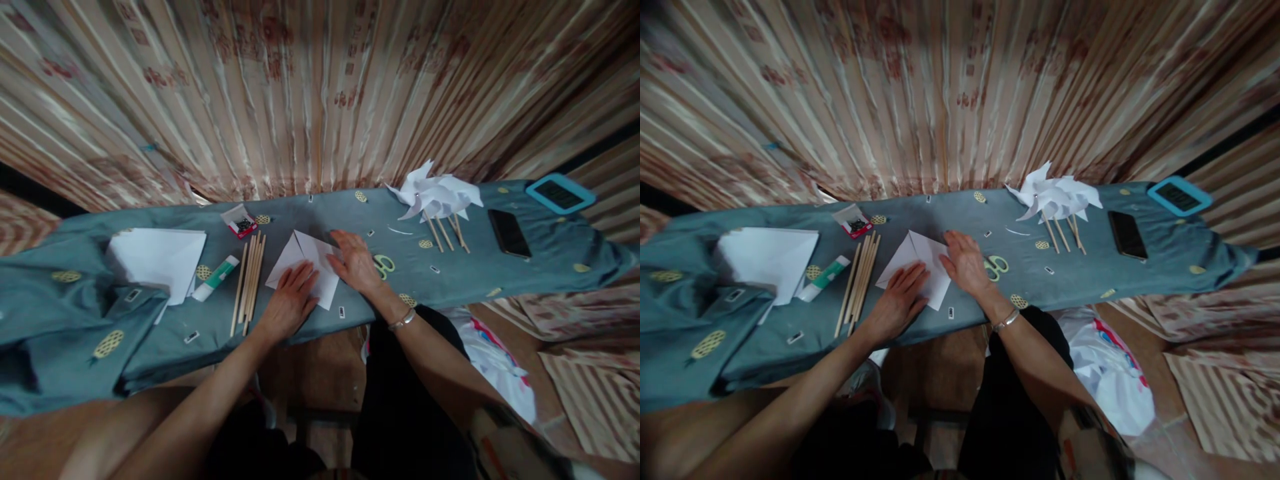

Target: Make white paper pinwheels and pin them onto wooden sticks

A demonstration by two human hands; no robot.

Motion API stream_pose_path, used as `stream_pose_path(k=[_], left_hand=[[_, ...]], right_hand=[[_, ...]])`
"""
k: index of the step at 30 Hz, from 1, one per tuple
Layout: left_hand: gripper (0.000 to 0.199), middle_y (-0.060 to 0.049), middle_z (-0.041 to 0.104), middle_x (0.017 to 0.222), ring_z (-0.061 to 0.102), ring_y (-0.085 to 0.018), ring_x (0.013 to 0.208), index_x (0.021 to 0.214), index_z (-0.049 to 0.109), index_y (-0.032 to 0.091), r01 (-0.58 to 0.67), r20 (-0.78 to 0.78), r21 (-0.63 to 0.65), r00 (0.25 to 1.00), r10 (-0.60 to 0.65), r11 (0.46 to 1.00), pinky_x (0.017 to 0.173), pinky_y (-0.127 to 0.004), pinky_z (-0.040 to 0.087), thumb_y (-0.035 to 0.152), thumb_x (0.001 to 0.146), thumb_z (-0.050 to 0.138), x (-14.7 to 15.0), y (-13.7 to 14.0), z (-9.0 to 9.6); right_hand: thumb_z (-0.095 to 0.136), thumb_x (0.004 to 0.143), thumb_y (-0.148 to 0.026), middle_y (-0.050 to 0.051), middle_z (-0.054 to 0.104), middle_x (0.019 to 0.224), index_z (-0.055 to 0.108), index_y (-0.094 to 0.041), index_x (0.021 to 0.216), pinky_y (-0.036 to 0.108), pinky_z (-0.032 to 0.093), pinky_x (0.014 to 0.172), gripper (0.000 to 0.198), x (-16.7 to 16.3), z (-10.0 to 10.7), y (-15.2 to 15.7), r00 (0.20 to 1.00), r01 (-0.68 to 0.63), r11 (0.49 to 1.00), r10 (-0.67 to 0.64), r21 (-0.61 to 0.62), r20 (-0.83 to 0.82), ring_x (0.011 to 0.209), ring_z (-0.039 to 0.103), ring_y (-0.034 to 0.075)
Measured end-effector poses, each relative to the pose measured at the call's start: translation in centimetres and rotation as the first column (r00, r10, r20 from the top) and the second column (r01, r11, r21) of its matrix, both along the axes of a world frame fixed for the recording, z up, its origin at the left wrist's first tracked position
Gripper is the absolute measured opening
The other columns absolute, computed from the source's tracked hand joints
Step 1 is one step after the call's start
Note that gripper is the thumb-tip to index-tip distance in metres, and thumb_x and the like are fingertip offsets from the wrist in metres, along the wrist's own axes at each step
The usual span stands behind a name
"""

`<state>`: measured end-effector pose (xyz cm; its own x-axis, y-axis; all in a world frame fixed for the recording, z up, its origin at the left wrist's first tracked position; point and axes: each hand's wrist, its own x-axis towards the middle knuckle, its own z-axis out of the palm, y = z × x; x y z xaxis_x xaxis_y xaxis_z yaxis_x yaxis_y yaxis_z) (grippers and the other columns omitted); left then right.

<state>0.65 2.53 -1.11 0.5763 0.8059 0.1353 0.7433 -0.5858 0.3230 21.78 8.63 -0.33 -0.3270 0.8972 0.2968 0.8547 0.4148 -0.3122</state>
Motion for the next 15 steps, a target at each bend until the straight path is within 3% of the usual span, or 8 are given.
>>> stream_pose_path(k=[4,9,15], left_hand=[[0.045,-0.021,0.046,0.15,0.035,-0.033,0.146,0.14,0.049,0.01,0.048,0.038,0.048,0.998,-0.05,0.998,0.118,-0.061,0.027,0.027,0.097,0.048,0.5,-1.7,1.3],[0.032,-0.013,0.061,0.137,0.058,-0.024,0.126,0.127,0.058,0.015,0.209,0.15,-0.016,0.967,-0.205,0.978,0.11,-0.044,0.046,0.017,0.096,0.051,1.4,-5.6,3.5],[0.021,-0.011,0.071,0.11,0.068,-0.022,0.101,0.11,0.064,0.013,0.136,0.149,-0.074,0.981,-0.124,0.988,0.09,-0.036,0.057,0.014,0.095,0.051,0.2,-6.1,5.6]], right_hand=[[0.045,0.097,-0.029,0.018,0.055,0.142,0.052,-0.009,0.138,0.046,0.039,0.11,0.046,-1.1,0.2,-0.4,0.997,-0.072,0.997,0.072,-0.023,0.004,0.13,0.049,0.03],[0.045,0.096,-0.027,0.017,0.062,0.134,0.057,-0.012,0.132,0.047,0.043,0.108,0.041,-0.6,0.3,-0.4,0.989,-0.126,0.992,0.128,0.026,-0.077,0.125,0.054,0.03],[0.048,0.097,-0.027,0.016,0.07,0.121,0.066,-0.012,0.12,0.047,0.049,0.102,0.033,-1.1,0.5,-1.1,0.97,-0.181,0.98,0.192,0.086,-0.147,0.114,0.062,0.029]])
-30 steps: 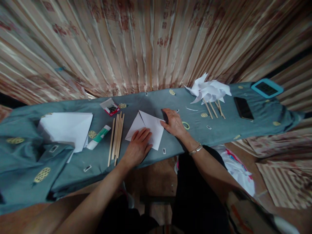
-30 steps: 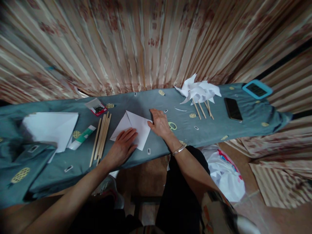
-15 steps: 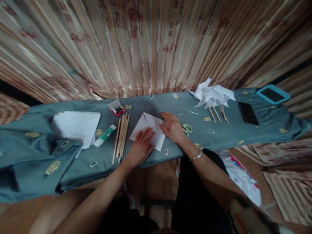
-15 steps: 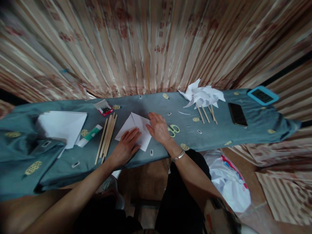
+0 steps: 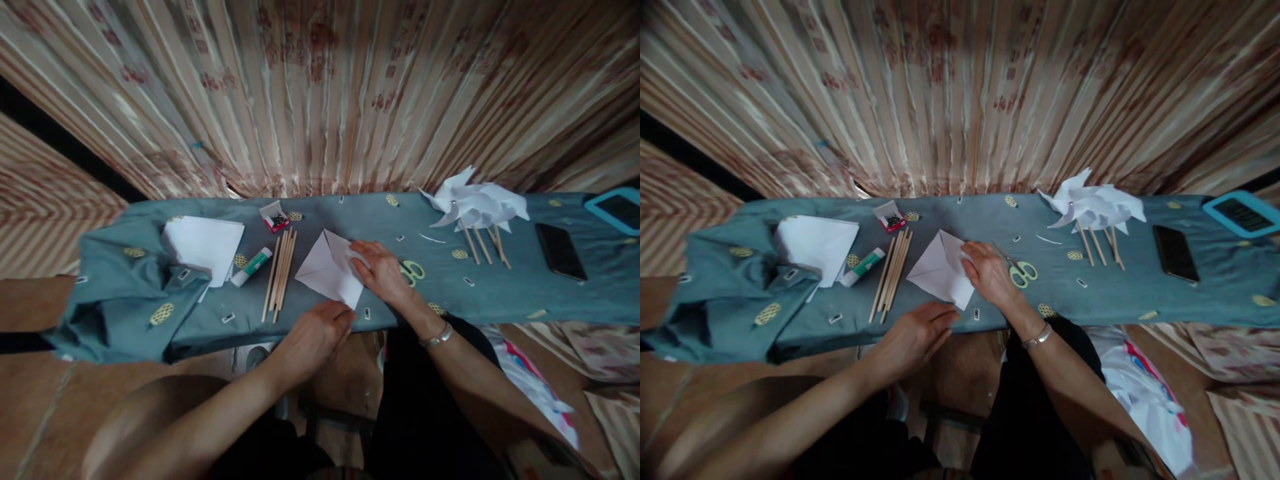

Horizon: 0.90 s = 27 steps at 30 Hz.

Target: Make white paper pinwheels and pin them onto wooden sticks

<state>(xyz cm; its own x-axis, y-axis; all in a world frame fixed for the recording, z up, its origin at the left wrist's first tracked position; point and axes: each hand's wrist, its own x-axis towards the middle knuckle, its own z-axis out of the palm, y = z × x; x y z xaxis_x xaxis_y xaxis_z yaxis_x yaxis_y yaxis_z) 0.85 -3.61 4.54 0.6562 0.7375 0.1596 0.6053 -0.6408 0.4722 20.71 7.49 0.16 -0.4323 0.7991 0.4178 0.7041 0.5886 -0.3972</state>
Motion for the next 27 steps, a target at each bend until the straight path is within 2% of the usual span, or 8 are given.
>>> stream_pose_path(k=[5,11,13,16,18,21,24,27], left_hand=[[0.017,-0.007,0.07,0.092,0.066,-0.02,0.087,0.101,0.066,0.013,-0.044,0.103,0.028,0.994,0.041,0.999,0.077,-0.031,0.056,0.017,0.096,0.051,-1.5,0.7,0.0],[0.029,-0.009,0.068,0.082,0.062,-0.019,0.076,0.086,0.066,0.012,-0.12,0.211,0.254,0.975,0.066,0.96,0.07,-0.031,0.054,0.019,0.1,0.041,-2.9,1.1,0.7],[0.028,-0.009,0.068,0.083,0.062,-0.019,0.077,0.088,0.067,0.011,-0.144,0.267,0.261,0.961,0.072,0.955,0.071,-0.031,0.054,0.018,0.1,0.042,-3.4,1.2,1.0],[0.024,-0.01,0.07,0.087,0.065,-0.019,0.081,0.094,0.068,0.011,-0.194,0.335,0.243,0.936,0.106,0.95,0.073,-0.032,0.055,0.018,0.099,0.045,-4.2,1.6,0.9],[0.023,-0.01,0.071,0.09,0.066,-0.02,0.085,0.099,0.069,0.012,-0.263,0.381,0.236,0.911,0.16,0.935,0.076,-0.033,0.056,0.02,0.098,0.047,-5.3,2.2,0.6],[0.021,-0.011,0.072,0.095,0.068,-0.02,0.09,0.1,0.07,0.011,-0.386,0.458,0.163,0.845,0.277,0.908,0.082,-0.032,0.056,0.019,0.096,0.051,-7.7,3.5,0.1],[0.02,-0.01,0.073,0.099,0.068,-0.021,0.095,0.101,0.072,0.015,-0.521,0.481,0.01,0.751,0.453,0.854,0.089,-0.034,0.054,0.02,0.092,0.054,-10.8,4.7,-0.1],[0.027,-0.009,0.072,0.11,0.064,-0.024,0.11,0.108,0.071,0.017,-0.68,0.569,-0.154,0.532,0.627,0.717,0.101,-0.04,0.049,0.033,0.087,0.062,-13.0,5.5,-0.3]], right_hand=[[0.049,0.097,-0.024,0.012,0.072,0.116,0.067,-0.017,0.116,0.047,0.053,0.097,0.028,-1.8,0.6,-1.3,0.996,-0.086,0.996,0.085,-0.015,-0.028,0.109,0.066,0.027],[0.047,0.097,-0.019,0.012,0.072,0.114,0.066,-0.017,0.118,0.043,0.055,0.094,0.028,-8.3,2.1,-0.5,0.946,-0.319,0.947,0.321,-0.038,0.047,0.106,0.065,0.025],[0.05,0.094,-0.016,0.013,0.069,0.12,0.062,-0.016,0.124,0.043,0.052,0.099,0.033,-11.2,2.5,0.6,0.919,-0.378,0.923,0.384,-0.075,0.091,0.113,0.062,0.025],[0.06,0.086,-0.014,0.017,0.055,0.142,0.053,-0.012,0.136,0.048,0.039,0.114,0.05,-15.2,2.6,2.2,0.856,-0.481,0.871,0.492,-0.102,0.161,0.133,0.049,0.028],[0.064,0.084,-0.014,0.017,0.051,0.146,0.053,-0.012,0.135,0.047,0.036,0.116,0.052,-17.2,2.3,3.0,0.82,-0.512,0.842,0.538,-0.167,0.196,0.137,0.044,0.029],[0.062,0.087,-0.014,0.012,0.065,0.125,0.067,-0.017,0.112,0.044,0.043,0.107,0.026,-18.9,1.8,3.9,0.795,-0.509,0.809,0.573,-0.295,0.199,0.122,0.056,0.027],[0.063,0.088,-0.017,0.009,0.069,0.108,0.067,-0.018,0.099,0.037,0.048,0.095,0.011,-18.8,1.7,4.3,0.792,-0.519,0.79,0.588,-0.328,0.163,0.105,0.063,0.023],[0.066,0.087,-0.02,0.011,0.068,0.108,0.065,-0.015,0.099,0.033,0.047,0.088,0.014,-16.6,2.6,3.8,0.825,-0.516,0.795,0.562,-0.32,0.066,0.1,0.063,0.022]])
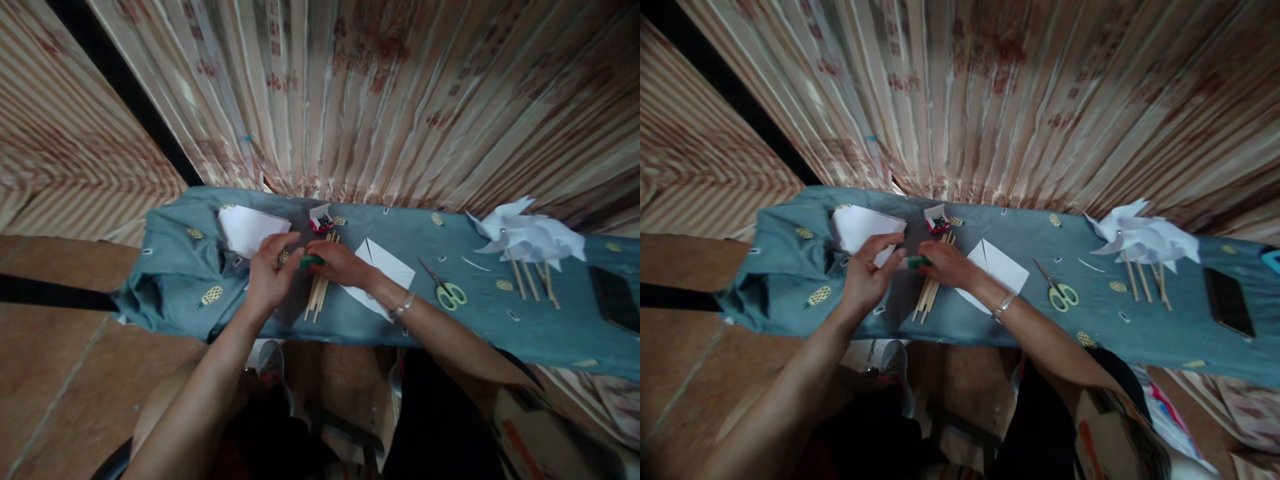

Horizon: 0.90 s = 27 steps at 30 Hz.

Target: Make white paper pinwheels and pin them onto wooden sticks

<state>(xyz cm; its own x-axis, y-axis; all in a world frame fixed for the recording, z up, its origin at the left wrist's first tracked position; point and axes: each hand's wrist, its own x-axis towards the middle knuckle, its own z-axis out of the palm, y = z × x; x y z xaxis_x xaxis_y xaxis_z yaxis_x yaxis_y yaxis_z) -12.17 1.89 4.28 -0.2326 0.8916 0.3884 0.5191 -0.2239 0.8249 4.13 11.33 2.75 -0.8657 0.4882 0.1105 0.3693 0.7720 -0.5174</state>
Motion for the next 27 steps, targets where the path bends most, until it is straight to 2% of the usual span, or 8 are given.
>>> stream_pose_path(k=[3,7,9,12,17,21,24,27], left_hand=[[0.053,-0.012,0.066,0.127,0.061,-0.029,0.118,0.121,0.066,0.018,0.054,0.285,-0.176,0.959,-0.001,0.983,0.1,-0.043,0.049,0.046,0.077,0.072,0.0,0.1,-0.3],[0.061,-0.009,0.075,0.105,0.07,-0.024,0.092,0.113,0.071,0.015,0.348,0.558,-0.307,0.82,-0.129,0.886,0.089,-0.04,0.055,0.045,0.062,0.085,2.3,-0.2,-0.2],[0.055,-0.006,0.077,0.092,0.07,-0.022,0.085,0.104,0.075,0.015,0.41,0.618,-0.324,0.774,-0.138,0.852,0.087,-0.038,0.055,0.042,0.058,0.087,3.5,-0.2,0.1],[0.05,-0.005,0.078,0.09,0.07,-0.022,0.085,0.098,0.077,0.017,0.412,0.63,-0.354,0.769,-0.112,0.84,0.086,-0.038,0.056,0.041,0.055,0.089,4.6,0.1,0.8],[0.045,-0.005,0.077,0.094,0.069,-0.022,0.087,0.099,0.077,0.019,0.257,0.476,-0.35,0.877,-0.066,0.901,0.087,-0.038,0.055,0.042,0.061,0.084,3.7,1.4,1.6],[0.039,-0.003,0.071,0.094,0.066,-0.018,0.078,0.104,0.074,0.019,0.065,0.029,-0.359,0.998,-0.059,0.931,0.077,-0.032,0.055,0.038,0.069,0.074,1.9,2.0,1.1],[0.04,-0.001,0.069,0.085,0.064,-0.017,0.075,0.114,0.068,0.018,0.0,-0.149,-0.45,0.986,-0.075,0.893,0.076,-0.031,0.052,0.037,0.079,0.068,1.1,2.1,0.2],[0.031,0.0,0.067,0.079,0.062,-0.018,0.071,0.106,0.069,0.018,-0.027,-0.29,-0.501,0.947,-0.139,0.865,0.073,-0.03,0.049,0.041,0.086,0.062,0.8,2.3,-0.9]], right_hand=[[0.064,0.089,-0.027,0.006,0.068,0.096,0.066,-0.015,0.099,0.029,0.045,0.077,0.016,3.3,1.6,-1.3,0.992,0.106,0.99,-0.112,-0.098,-0.058,0.086,0.062,0.019],[0.07,0.085,-0.034,0.001,0.069,0.084,0.07,-0.017,0.101,0.026,0.042,0.07,0.023,6.9,3.1,-3.2,0.959,0.241,0.928,-0.273,-0.285,-0.08,0.076,0.06,0.015],[0.074,0.079,-0.036,0.001,0.071,0.084,0.073,-0.018,0.099,0.025,0.043,0.069,0.027,8.2,3.1,-3.5,0.933,0.26,0.873,-0.337,-0.413,-0.124,0.075,0.061,0.015],[0.081,0.069,-0.037,0.001,0.074,0.085,0.076,-0.019,0.096,0.026,0.047,0.069,0.033,9.8,2.6,-3.4,0.857,0.25,0.743,-0.468,-0.621,-0.215,0.074,0.063,0.014],[0.09,0.057,-0.034,0.0,0.077,0.087,0.079,-0.023,0.086,0.026,0.052,0.071,0.033,13.2,1.1,-3.1,0.658,0.231,0.5,-0.712,-0.835,-0.244,0.071,0.066,0.011],[0.091,0.057,-0.033,0.0,0.077,0.083,0.078,-0.024,0.087,0.026,0.056,0.069,0.035,15.6,-0.9,-3.8,0.535,0.044,0.287,-0.816,-0.957,-0.22,0.067,0.067,0.01],[0.09,0.059,-0.034,-0.001,0.076,0.081,0.076,-0.024,0.089,0.029,0.059,0.071,0.035,16.4,-2.3,-4.2,0.489,-0.045,0.225,-0.845,-0.973,-0.218,0.066,0.068,0.012],[0.087,0.063,-0.038,0.0,0.075,0.08,0.073,-0.024,0.091,0.034,0.06,0.077,0.034,16.4,-3.1,-4.1,0.463,-0.076,0.229,-0.854,-0.97,-0.238,0.066,0.068,0.013]])
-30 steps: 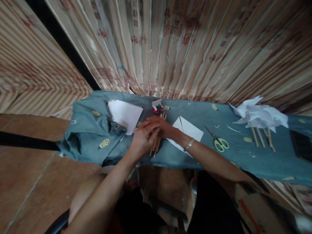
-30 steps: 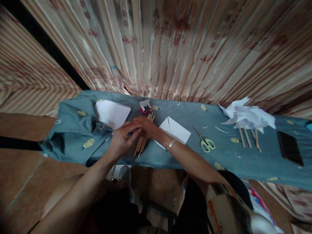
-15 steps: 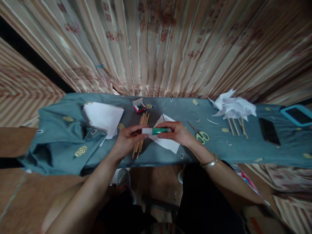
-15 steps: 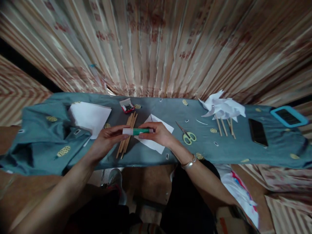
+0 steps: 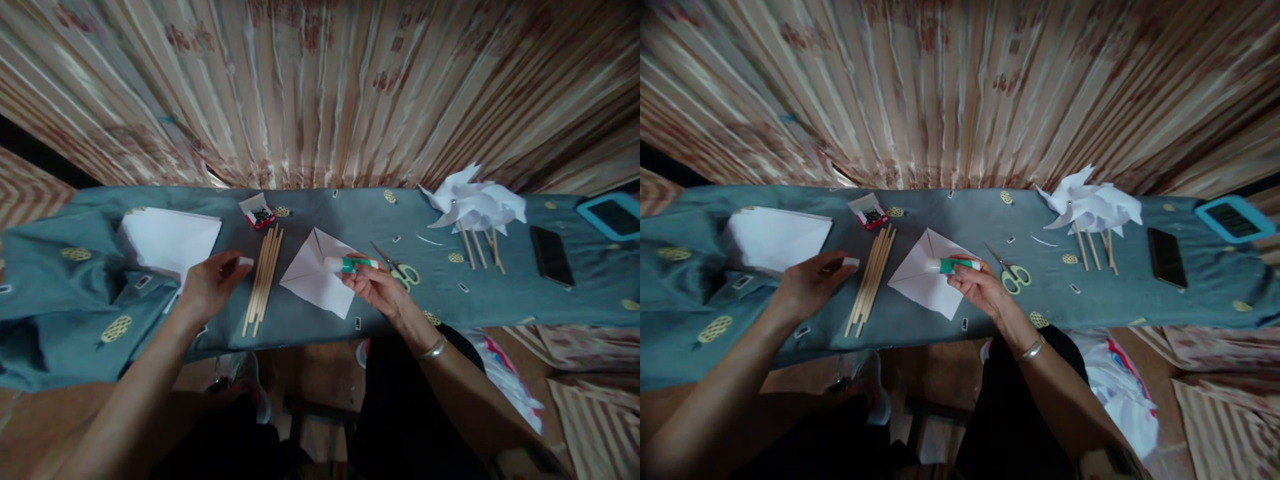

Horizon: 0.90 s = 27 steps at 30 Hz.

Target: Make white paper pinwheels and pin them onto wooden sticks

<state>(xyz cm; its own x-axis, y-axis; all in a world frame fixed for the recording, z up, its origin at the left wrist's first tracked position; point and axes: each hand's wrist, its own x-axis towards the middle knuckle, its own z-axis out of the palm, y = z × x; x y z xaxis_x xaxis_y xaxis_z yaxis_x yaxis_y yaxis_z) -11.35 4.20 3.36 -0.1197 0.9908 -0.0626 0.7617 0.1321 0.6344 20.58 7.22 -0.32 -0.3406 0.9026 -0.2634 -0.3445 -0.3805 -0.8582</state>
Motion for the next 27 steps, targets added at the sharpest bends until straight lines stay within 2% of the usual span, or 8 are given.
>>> stream_pose_path(k=[3,7,13,18,21,22,25,27], left_hand=[[0.028,-0.004,0.067,0.086,0.061,-0.018,0.072,0.099,0.071,0.016,0.065,-0.124,0.038,0.991,-0.06,0.997,0.073,-0.03,0.048,0.039,0.088,0.058,-0.1,0.4,-0.8],[0.033,-0.009,0.067,0.104,0.063,-0.019,0.08,0.106,0.07,0.015,0.081,-0.196,0.078,0.978,-0.064,0.994,0.081,-0.033,0.051,0.038,0.09,0.054,-0.1,0.7,-1.1],[0.034,-0.008,0.067,0.11,0.065,-0.019,0.089,0.116,0.066,0.016,0.049,-0.266,0.113,0.964,-0.017,0.992,0.09,-0.035,0.053,0.036,0.092,0.052,-0.7,0.5,-1.2],[0.034,-0.009,0.066,0.115,0.061,-0.022,0.109,0.12,0.063,0.018,0.107,-0.344,0.268,0.939,-0.009,0.957,0.101,-0.041,0.05,0.032,0.095,0.046,-1.5,0.3,-1.8],[0.034,-0.012,0.063,0.121,0.057,-0.026,0.116,0.124,0.061,0.019,0.173,-0.407,0.4,0.914,0.005,0.9,0.1,-0.043,0.05,0.033,0.095,0.05,0.1,-0.3,-1.4],[0.031,-0.012,0.063,0.119,0.058,-0.026,0.114,0.122,0.062,0.019,0.223,-0.404,0.437,0.914,-0.031,0.872,0.097,-0.043,0.051,0.031,0.096,0.05,1.1,-0.6,-1.4],[0.028,-0.013,0.064,0.118,0.061,-0.025,0.108,0.122,0.062,0.019,0.42,-0.372,0.427,0.889,-0.267,0.801,0.094,-0.04,0.053,0.024,0.097,0.048,4.8,-1.4,-1.8],[0.034,-0.018,0.059,0.132,0.056,-0.03,0.121,0.129,0.058,0.015,0.543,-0.356,0.386,0.834,-0.422,0.746,0.102,-0.047,0.048,0.025,0.098,0.049,7.2,-2.0,-2.7]], right_hand=[[0.077,0.072,-0.048,0.003,0.075,0.089,0.069,-0.024,0.089,0.037,0.06,0.082,0.031,-0.1,-0.2,0.3,0.999,0.01,0.998,-0.011,0.058,0.03,0.075,0.069,0.016],[0.055,0.088,-0.058,0.009,0.075,0.099,0.066,-0.023,0.091,0.039,0.06,0.08,0.037,0.0,0.2,0.6,0.987,-0.022,0.995,0.007,0.095,0.162,0.088,0.071,0.02],[0.064,0.08,-0.048,0.007,0.077,0.096,0.069,-0.022,0.095,0.034,0.06,0.08,0.03,0.6,1.1,1.2,0.994,0.037,0.998,-0.032,-0.042,0.105,0.085,0.071,0.019],[0.075,0.075,-0.042,0.002,0.077,0.087,0.07,-0.022,0.091,0.023,0.057,0.07,0.026,0.7,1.2,1.5,0.993,0.116,0.987,-0.116,-0.114,0.009,0.073,0.068,0.012],[0.073,0.078,-0.046,0.002,0.076,0.084,0.07,-0.022,0.085,0.023,0.057,0.066,0.025,0.5,1.2,1.4,0.994,0.109,0.984,-0.111,-0.142,-0.009,0.068,0.066,0.011],[0.072,0.079,-0.047,0.001,0.075,0.084,0.069,-0.023,0.084,0.023,0.056,0.064,0.025,0.3,1.2,1.3,0.994,0.106,0.982,-0.111,-0.158,-0.021,0.064,0.064,0.01],[0.072,0.079,-0.044,0.0,0.075,0.083,0.069,-0.023,0.081,0.019,0.053,0.057,0.022,-0.1,1.4,1.2,0.99,0.112,0.97,-0.128,-0.215,-0.06,0.055,0.056,0.006],[0.069,0.081,-0.044,0.001,0.075,0.083,0.069,-0.022,0.081,0.019,0.052,0.053,0.023,-0.3,1.4,1.1,0.988,0.132,0.963,-0.146,-0.236,-0.043,0.053,0.054,0.006]])
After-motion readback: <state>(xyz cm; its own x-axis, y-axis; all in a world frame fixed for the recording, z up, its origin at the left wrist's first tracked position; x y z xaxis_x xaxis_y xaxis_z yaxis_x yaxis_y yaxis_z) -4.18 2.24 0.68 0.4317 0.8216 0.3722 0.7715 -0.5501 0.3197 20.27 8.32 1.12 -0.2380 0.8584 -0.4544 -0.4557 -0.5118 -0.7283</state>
